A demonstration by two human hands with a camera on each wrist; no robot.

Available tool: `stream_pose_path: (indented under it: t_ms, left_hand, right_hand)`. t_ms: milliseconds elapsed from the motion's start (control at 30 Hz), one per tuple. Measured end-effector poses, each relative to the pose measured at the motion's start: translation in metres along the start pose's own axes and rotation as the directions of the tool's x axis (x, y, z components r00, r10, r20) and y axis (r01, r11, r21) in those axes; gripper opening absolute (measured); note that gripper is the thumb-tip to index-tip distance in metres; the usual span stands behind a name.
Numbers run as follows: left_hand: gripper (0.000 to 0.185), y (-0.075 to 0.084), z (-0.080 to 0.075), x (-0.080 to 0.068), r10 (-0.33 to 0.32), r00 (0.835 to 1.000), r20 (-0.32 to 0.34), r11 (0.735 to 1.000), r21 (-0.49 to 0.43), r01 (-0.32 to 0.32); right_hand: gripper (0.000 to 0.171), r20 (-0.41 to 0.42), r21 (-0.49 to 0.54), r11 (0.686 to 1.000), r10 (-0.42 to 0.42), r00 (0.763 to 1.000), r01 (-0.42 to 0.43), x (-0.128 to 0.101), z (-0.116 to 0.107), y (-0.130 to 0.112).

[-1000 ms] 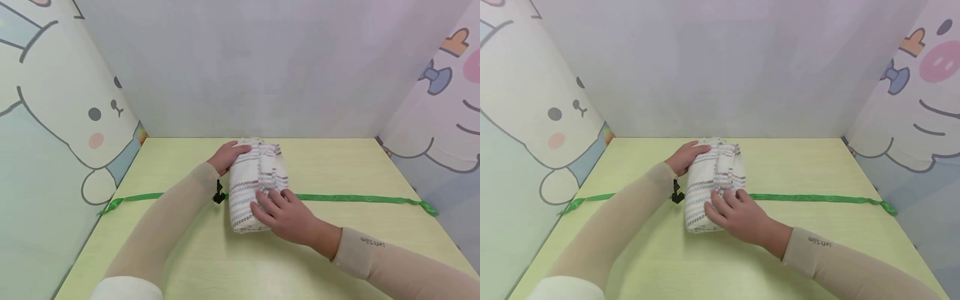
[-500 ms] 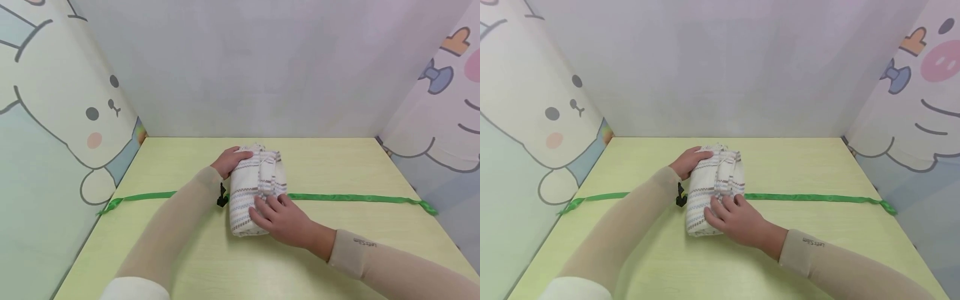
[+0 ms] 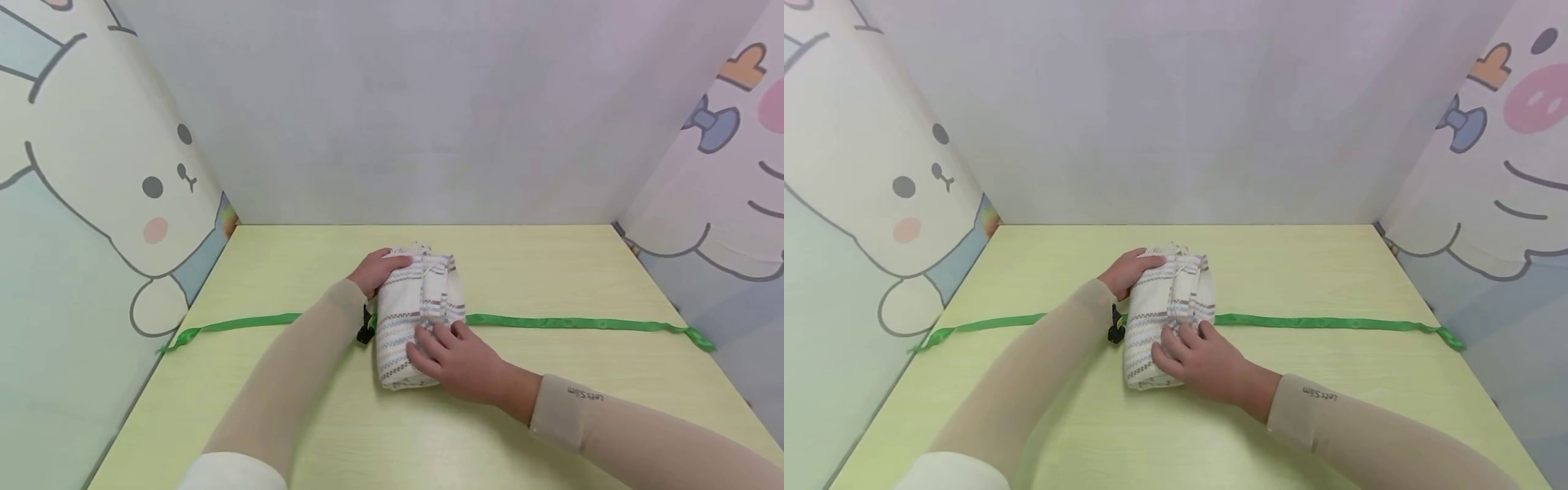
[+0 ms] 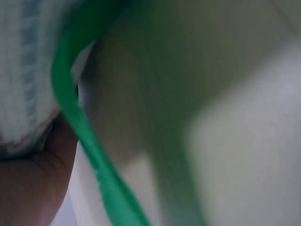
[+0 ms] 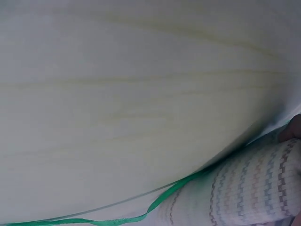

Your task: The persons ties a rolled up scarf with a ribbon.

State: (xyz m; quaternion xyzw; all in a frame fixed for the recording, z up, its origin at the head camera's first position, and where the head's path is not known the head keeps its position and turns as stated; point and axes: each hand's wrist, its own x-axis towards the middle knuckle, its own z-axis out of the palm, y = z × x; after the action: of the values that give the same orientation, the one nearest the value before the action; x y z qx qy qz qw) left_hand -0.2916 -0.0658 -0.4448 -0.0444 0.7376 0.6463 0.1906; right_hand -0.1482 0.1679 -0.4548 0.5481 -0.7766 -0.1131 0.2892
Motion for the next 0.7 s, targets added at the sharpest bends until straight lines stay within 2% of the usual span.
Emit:
stream_pose_path:
  t_ms: [133,233,333,567,700]
  left_hand:
    - [0.083,0.0,0.0,0.001,0.027,1.0,0.005,1.0,-0.005,-0.027]
    - [0.074,0.004,0.002,0.002,0.062,0.998,0.02,0.998,-0.011,-0.062]
    - [0.074,0.006,0.006,0.002,0.082,0.996,0.027,0.996,-0.024,-0.081]
    - [0.083,0.001,0.01,-0.001,0.019,0.999,0.031,0.999,-0.041,-0.018]
    - [0.08,-0.002,0.012,-0.003,0.042,0.998,0.04,0.999,-0.022,-0.041]
  right_hand:
    - [0.048,-0.009,-0.034,0.999,-0.007,1.0,0.007,-0.001,0.002,0.0]
    - [0.043,0.003,-0.039,0.999,-0.01,1.0,0.01,-0.002,0.002,0.001]
    - [0.035,0.016,-0.036,0.999,-0.01,1.0,0.011,-0.004,-0.001,0.003]
    - [0.043,0.053,-0.041,0.999,-0.024,0.998,0.026,-0.008,-0.005,0.003]
    - [0.036,0.06,-0.036,0.999,-0.035,0.998,0.037,-0.01,-0.005,0.0]
